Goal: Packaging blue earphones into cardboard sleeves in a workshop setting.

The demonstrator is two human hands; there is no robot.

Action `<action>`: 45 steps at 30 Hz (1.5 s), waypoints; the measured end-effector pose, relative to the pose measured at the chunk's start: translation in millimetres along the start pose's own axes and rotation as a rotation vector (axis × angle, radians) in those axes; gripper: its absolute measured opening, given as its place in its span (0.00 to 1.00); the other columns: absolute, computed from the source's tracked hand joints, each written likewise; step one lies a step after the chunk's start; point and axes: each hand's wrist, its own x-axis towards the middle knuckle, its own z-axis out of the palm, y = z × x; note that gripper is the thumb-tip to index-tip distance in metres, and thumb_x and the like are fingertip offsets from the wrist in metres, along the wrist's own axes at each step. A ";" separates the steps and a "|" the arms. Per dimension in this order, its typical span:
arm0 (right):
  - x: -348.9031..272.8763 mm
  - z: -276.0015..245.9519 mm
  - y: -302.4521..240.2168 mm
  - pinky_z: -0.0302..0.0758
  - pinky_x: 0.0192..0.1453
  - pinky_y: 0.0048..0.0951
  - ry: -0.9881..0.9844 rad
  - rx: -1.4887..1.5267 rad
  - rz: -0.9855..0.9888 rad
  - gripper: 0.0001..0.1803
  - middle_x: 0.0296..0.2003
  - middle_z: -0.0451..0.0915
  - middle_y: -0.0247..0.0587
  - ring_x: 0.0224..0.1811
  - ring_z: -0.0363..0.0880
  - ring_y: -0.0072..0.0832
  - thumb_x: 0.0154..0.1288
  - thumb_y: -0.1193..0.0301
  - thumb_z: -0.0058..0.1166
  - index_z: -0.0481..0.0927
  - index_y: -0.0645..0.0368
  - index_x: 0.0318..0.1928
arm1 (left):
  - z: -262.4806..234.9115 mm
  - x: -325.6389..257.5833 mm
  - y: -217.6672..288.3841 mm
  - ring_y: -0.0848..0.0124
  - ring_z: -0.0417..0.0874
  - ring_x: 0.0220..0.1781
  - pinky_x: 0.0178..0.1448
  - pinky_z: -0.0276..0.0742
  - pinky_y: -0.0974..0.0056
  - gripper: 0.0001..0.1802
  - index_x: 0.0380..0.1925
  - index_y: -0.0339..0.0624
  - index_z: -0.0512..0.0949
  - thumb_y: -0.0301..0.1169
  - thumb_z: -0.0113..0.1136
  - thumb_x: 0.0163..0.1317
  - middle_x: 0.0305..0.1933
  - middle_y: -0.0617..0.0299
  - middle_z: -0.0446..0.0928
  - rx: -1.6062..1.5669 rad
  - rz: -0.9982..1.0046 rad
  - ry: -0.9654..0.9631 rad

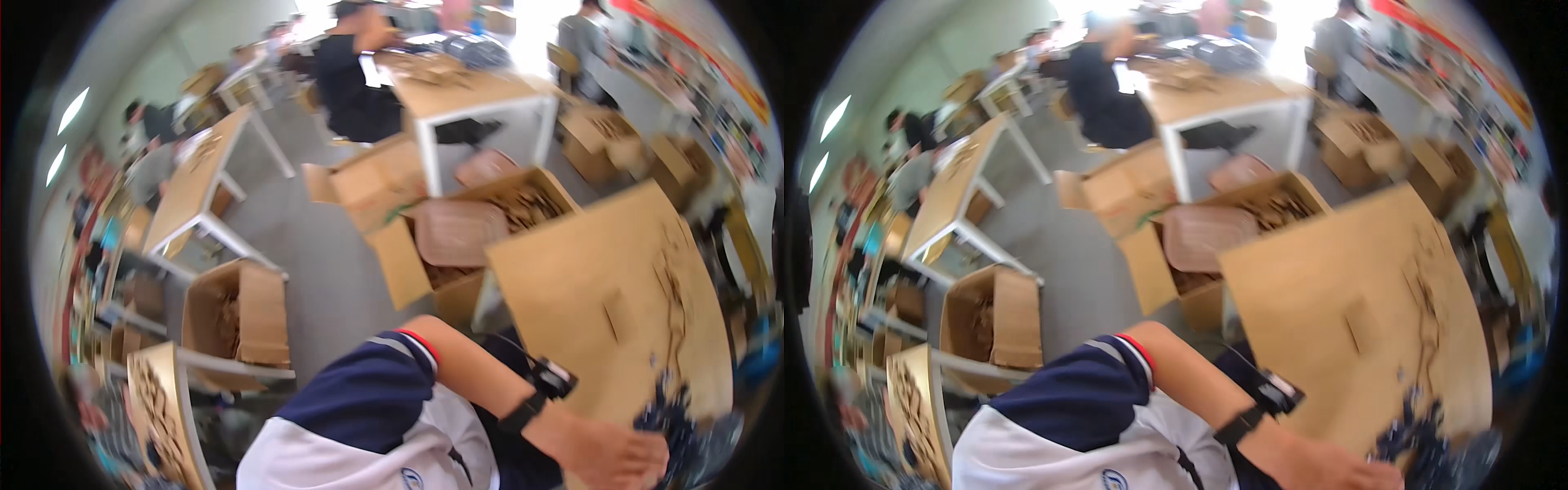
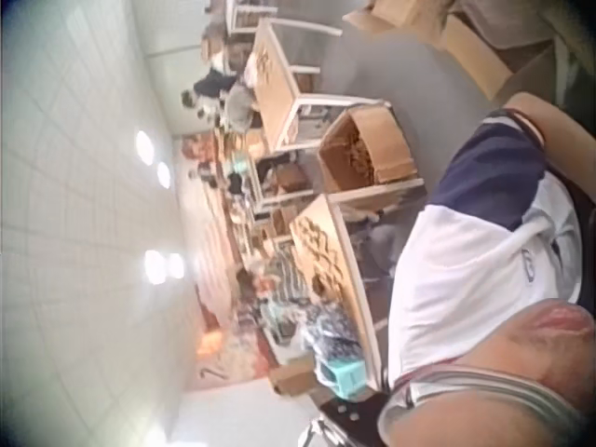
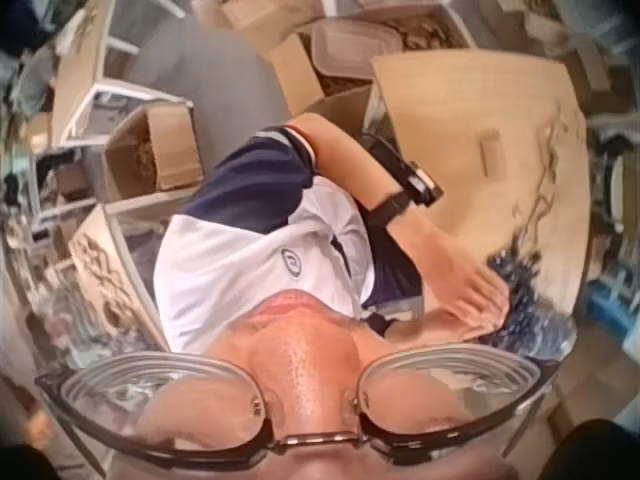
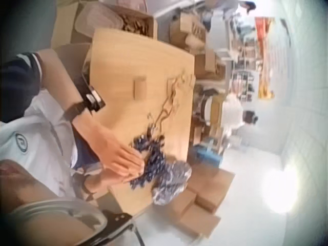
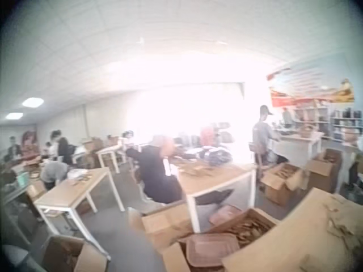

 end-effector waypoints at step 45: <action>28.0 -4.7 27.4 0.76 0.40 0.30 0.115 1.890 -0.003 0.17 0.32 0.82 0.42 0.36 0.81 0.37 0.44 0.75 0.68 0.82 0.61 0.39 | -10.6 -14.3 26.7 0.71 0.87 0.28 0.32 0.82 0.71 0.15 0.43 0.30 0.81 0.31 0.50 0.73 0.35 0.54 0.83 -1.368 -1.445 0.001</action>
